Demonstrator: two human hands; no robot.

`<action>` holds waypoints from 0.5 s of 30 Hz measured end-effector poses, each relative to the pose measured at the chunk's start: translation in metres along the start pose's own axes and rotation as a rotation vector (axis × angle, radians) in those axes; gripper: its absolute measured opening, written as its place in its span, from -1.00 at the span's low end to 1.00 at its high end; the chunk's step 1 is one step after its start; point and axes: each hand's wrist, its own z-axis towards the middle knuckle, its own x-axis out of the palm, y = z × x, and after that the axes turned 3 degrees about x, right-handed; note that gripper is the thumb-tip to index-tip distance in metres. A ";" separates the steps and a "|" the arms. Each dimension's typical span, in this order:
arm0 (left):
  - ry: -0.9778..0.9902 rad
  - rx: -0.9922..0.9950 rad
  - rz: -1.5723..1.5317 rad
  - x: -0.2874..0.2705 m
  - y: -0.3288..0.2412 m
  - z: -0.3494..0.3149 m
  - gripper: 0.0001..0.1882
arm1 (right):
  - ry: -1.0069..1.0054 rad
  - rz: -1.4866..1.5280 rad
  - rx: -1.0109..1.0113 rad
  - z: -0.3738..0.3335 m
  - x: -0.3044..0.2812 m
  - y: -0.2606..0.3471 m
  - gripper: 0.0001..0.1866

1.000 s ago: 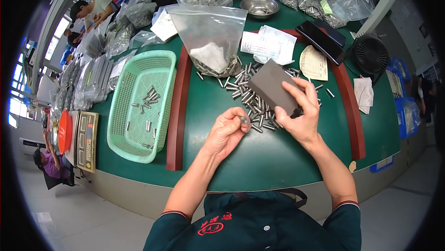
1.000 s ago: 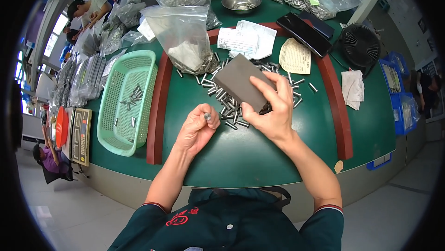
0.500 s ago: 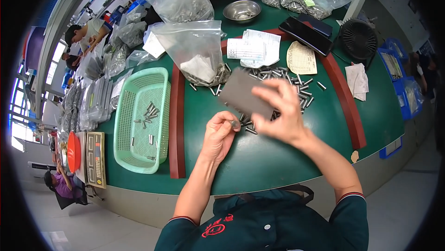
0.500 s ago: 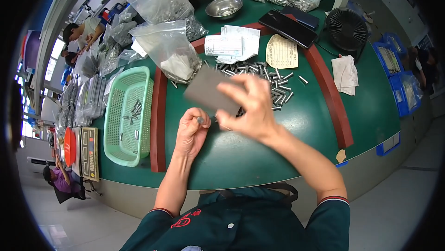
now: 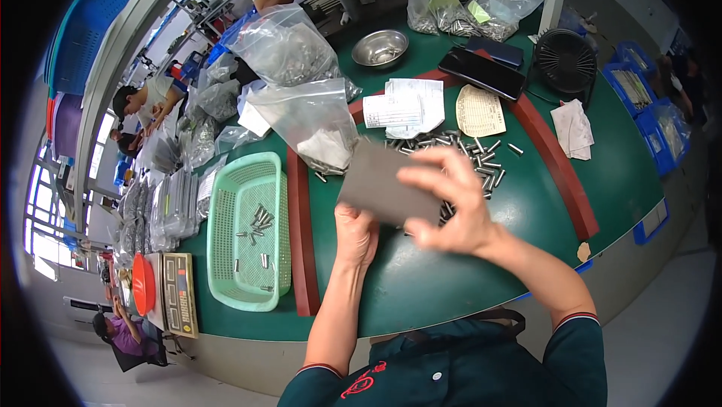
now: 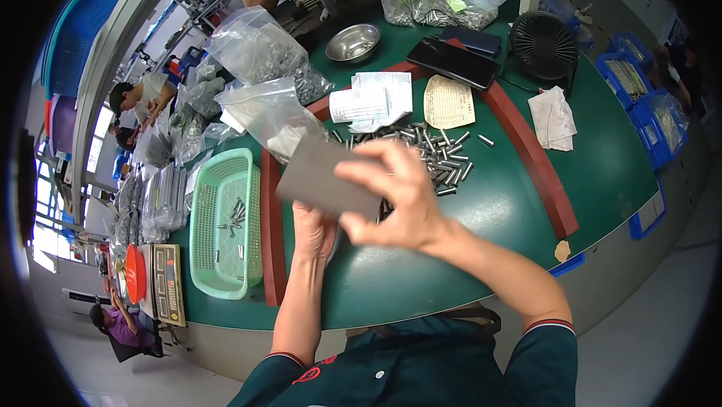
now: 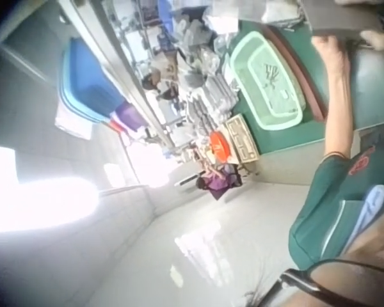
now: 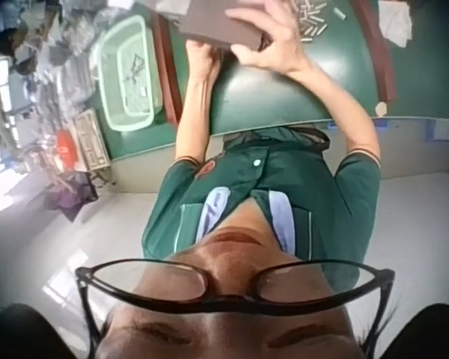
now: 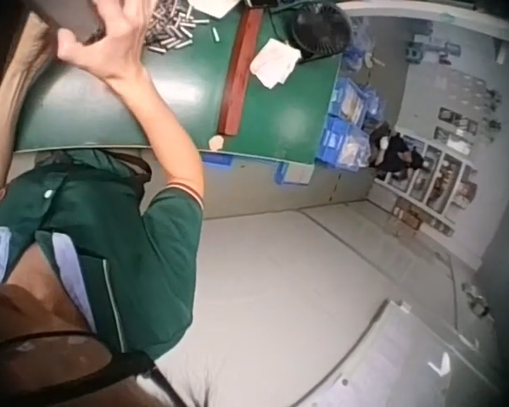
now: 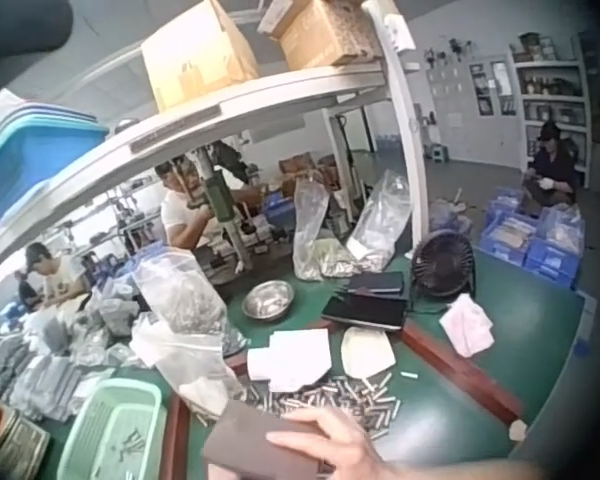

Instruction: The recorder is manually sanding small metal cylinders using a handheld sanding block on a workbench.

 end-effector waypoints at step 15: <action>0.094 0.019 0.018 -0.010 -0.001 0.000 -0.86 | -0.034 -0.051 0.111 -0.012 0.005 -0.017 -0.47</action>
